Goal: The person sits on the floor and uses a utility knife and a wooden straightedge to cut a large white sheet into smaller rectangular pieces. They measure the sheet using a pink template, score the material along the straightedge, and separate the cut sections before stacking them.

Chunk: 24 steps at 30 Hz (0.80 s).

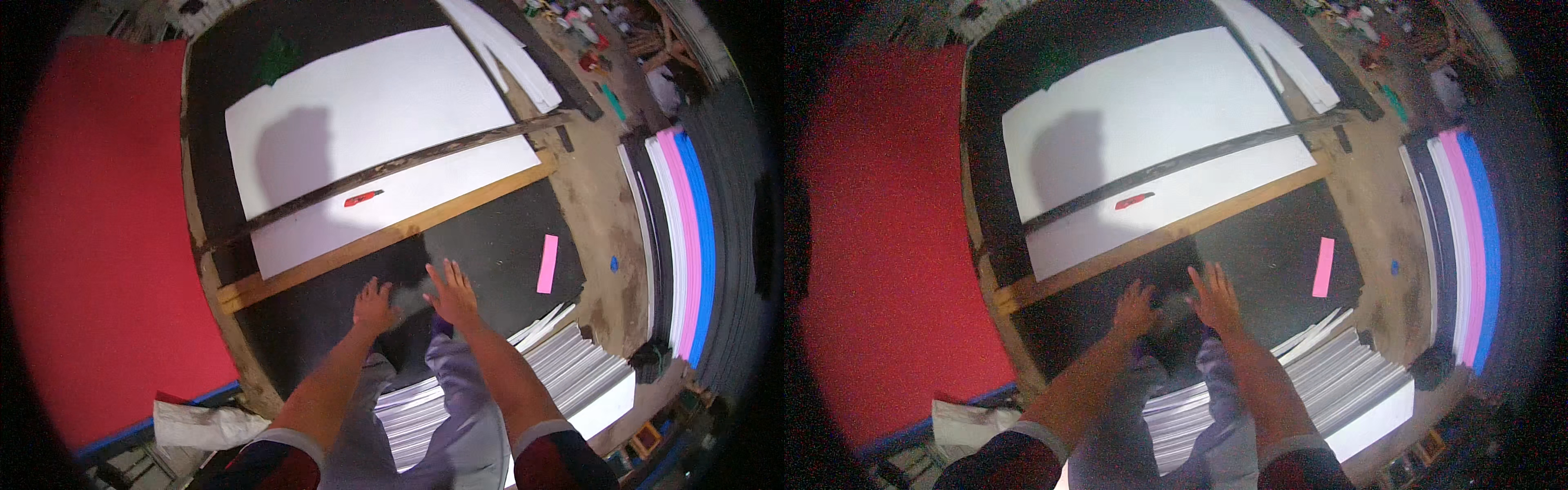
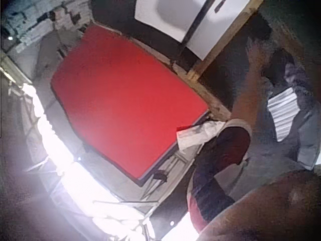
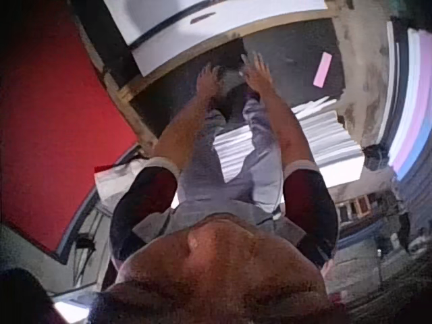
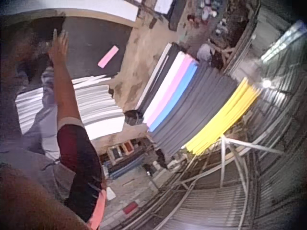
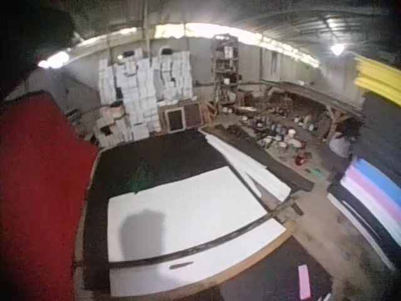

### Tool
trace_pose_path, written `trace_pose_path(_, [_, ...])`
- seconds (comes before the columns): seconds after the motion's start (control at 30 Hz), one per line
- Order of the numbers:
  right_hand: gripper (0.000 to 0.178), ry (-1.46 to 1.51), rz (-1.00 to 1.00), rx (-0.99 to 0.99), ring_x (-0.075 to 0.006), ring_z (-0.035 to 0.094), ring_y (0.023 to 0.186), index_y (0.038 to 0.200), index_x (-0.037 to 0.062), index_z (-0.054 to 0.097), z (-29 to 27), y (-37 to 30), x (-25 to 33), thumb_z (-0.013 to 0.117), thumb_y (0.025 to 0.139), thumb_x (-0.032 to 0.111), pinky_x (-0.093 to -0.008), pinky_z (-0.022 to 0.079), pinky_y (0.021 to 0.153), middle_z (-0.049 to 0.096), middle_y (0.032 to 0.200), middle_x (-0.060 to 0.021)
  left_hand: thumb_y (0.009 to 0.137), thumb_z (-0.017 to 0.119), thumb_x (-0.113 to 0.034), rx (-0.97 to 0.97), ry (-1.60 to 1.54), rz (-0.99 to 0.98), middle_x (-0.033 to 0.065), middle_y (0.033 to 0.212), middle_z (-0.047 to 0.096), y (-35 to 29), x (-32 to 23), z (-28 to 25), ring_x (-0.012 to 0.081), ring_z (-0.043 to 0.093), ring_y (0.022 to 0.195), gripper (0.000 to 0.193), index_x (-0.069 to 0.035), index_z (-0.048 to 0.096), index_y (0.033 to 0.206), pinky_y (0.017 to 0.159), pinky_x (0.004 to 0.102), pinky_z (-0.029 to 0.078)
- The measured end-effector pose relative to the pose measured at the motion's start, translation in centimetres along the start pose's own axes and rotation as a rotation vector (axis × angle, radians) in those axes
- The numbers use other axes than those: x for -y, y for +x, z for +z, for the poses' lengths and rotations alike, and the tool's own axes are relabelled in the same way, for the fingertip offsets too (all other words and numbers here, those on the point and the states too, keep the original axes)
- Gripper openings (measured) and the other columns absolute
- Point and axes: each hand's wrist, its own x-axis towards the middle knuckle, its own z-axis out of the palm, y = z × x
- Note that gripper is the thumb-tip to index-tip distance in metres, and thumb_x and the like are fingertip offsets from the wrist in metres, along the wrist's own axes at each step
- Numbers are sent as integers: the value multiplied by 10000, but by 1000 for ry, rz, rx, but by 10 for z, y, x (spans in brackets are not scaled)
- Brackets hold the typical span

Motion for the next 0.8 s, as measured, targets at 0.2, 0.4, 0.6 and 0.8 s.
trace_pose_path(0.2, [921,-63,-143,90,-442,323,1526,1650,268,274,91,142,-20,760,896,477,-593,367,1180,316,1651,-250,931,732,-434,-121,-10,-91,239,1660,302,117,111,43,426,296,1538,827,-120,354,1595,1248,543,283])
trace_pose_path(0.4, [999,-183,-187,128,-432,327,1526,1643,263,308,160,268,-70,849,818,421,-594,319,1211,278,1676,-224,869,770,-533,-305,189,-57,245,1694,214,242,214,95,431,198,1576,978,-132,300,1628,1254,588,244])
trace_pose_path(0.6, [882,-373,-440,-84,-451,362,1497,1638,277,322,219,319,-152,669,891,592,-614,331,1195,387,1615,-233,899,665,-639,-441,253,8,259,1702,194,302,253,124,441,180,1582,975,-168,264,1653,1248,624,221])
trace_pose_path(0.8, [836,-378,-556,-67,-414,391,1490,1648,269,274,213,341,-167,700,933,184,-552,368,1203,399,1613,-214,1034,520,-286,-492,507,73,262,1620,390,313,292,125,471,415,1475,662,-166,293,1643,1139,626,423])
